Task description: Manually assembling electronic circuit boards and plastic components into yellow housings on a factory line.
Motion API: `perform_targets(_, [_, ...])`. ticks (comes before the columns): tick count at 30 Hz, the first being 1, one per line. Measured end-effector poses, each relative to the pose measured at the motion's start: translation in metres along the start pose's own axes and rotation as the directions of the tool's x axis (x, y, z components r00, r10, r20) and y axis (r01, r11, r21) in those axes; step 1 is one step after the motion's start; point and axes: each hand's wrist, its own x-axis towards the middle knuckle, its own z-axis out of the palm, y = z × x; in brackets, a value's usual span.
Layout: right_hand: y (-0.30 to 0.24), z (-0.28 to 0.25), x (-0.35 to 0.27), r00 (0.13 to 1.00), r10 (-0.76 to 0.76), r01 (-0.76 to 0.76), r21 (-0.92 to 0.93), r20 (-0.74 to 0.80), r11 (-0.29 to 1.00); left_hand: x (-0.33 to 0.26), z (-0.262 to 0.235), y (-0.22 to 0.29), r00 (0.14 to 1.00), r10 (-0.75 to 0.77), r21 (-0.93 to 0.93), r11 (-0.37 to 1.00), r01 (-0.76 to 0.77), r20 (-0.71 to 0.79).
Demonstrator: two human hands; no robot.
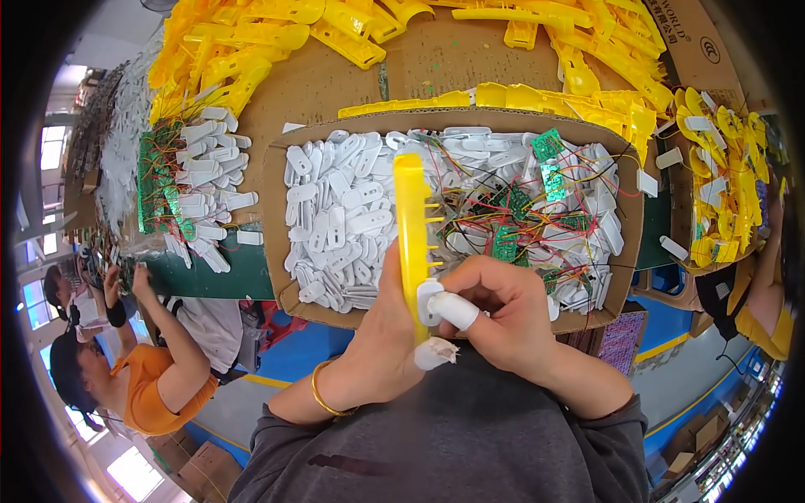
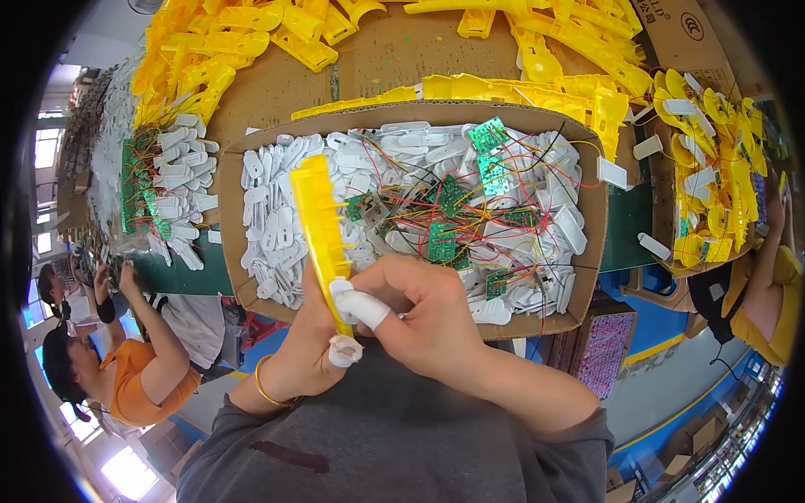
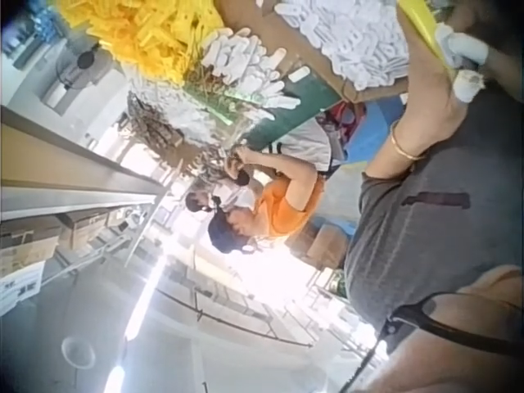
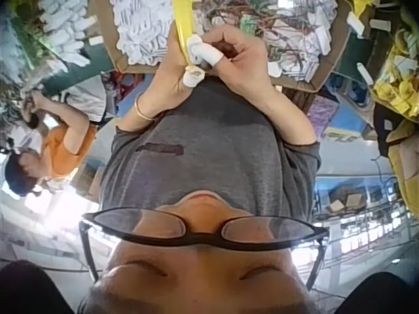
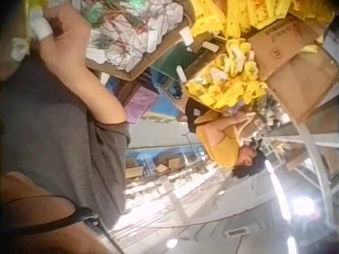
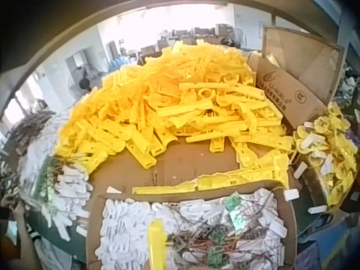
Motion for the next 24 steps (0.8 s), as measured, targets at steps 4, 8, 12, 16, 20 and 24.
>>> perform_targets(4, [0.005, -0.004, 0.011, 0.984, 0.142, -0.162, 0.197, 0.111, 0.967, 0.000, -0.003, -0.006, 0.994, 0.107, 0.216, 0.971, -0.105, 0.005])
perform_targets(8, [0.007, -0.004, 0.014, 0.977, 0.152, -0.180, 0.192, 0.151, 0.965, 0.001, 0.000, -0.007, 0.989, 0.143, 0.253, 0.958, -0.133, -0.024])
perform_targets(12, [0.004, 0.003, 0.016, 0.987, 0.116, -0.127, 0.094, 0.115, 0.987, 0.003, -0.005, -0.002, 0.988, 0.157, 0.394, 0.907, -0.148, 0.009])
perform_targets(16, [0.000, 0.006, 0.021, 0.977, 0.151, -0.165, 0.090, 0.152, 0.982, 0.001, -0.005, -0.007, 0.988, 0.151, 0.233, 0.963, -0.138, -0.038])
perform_targets(20, [-0.002, 0.004, 0.023, 0.954, 0.117, -0.182, 0.225, 0.274, 0.957, -0.006, 0.000, -0.015, 0.990, 0.074, -0.118, 0.989, -0.089, -0.122])
perform_targets(24, [-0.018, -0.035, 0.038, 0.888, -0.412, 0.427, -0.700, 0.205, 0.573, -0.028, -0.012, -0.026, 0.970, -0.101, -0.695, 0.714, -0.084, -0.221])
